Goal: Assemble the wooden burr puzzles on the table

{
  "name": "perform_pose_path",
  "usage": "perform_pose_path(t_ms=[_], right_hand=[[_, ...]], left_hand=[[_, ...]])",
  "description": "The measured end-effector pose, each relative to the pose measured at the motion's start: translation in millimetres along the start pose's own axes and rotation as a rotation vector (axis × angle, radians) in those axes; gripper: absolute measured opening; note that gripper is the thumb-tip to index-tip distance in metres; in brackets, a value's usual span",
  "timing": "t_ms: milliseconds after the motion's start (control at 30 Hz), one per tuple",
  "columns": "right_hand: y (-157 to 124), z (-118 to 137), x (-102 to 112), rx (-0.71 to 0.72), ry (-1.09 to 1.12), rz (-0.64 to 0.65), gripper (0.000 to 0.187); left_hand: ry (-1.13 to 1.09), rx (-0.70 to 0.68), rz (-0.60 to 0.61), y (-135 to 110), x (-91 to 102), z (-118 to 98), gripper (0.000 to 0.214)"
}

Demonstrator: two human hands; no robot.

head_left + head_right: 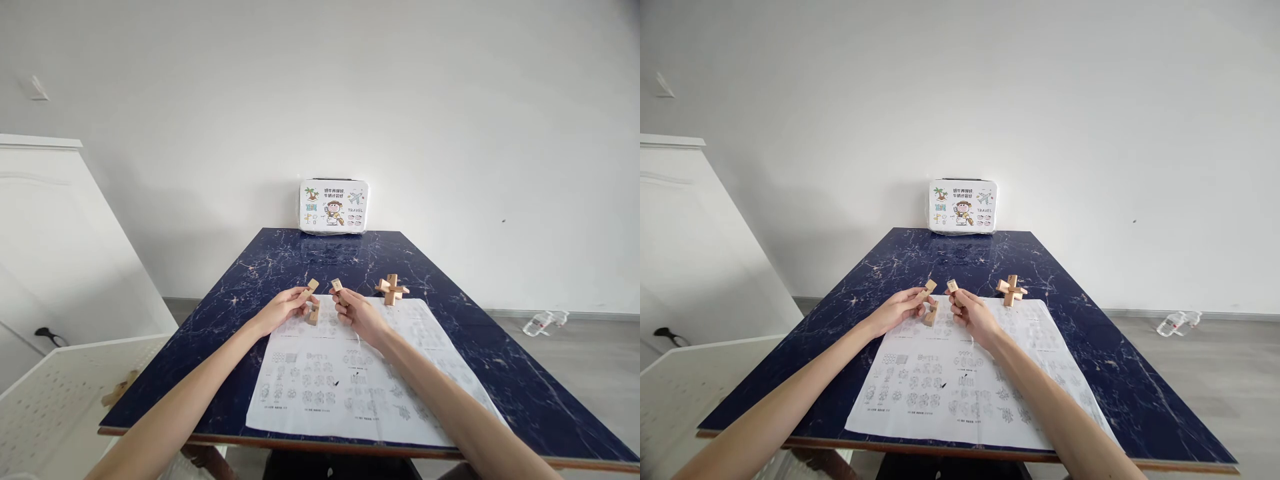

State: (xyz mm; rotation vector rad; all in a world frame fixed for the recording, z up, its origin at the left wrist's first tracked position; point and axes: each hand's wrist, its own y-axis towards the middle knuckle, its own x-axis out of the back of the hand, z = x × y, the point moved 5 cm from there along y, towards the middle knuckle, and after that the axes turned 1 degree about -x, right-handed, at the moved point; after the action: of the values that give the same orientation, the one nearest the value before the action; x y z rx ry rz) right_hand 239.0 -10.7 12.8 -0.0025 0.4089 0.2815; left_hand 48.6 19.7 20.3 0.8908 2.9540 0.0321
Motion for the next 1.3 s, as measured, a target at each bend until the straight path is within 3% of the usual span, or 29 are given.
perform_pose_path(t_ms=[333,600,1300], right_hand=[[1,-7,2,-0.036,0.070,-0.038,0.046],[1,-8,5,-0.056,0.097,-0.069,0.039],[1,-9,2,-0.034,-0.062,-0.033,0.041]], left_hand=[[0.015,-0.020,-0.053,0,1.8,1,0.051],[0.423,-0.115,-0.214,1,13.5,-2,0.054],[0.405,-0.141,-0.224,4,14.7,4,0.050]])
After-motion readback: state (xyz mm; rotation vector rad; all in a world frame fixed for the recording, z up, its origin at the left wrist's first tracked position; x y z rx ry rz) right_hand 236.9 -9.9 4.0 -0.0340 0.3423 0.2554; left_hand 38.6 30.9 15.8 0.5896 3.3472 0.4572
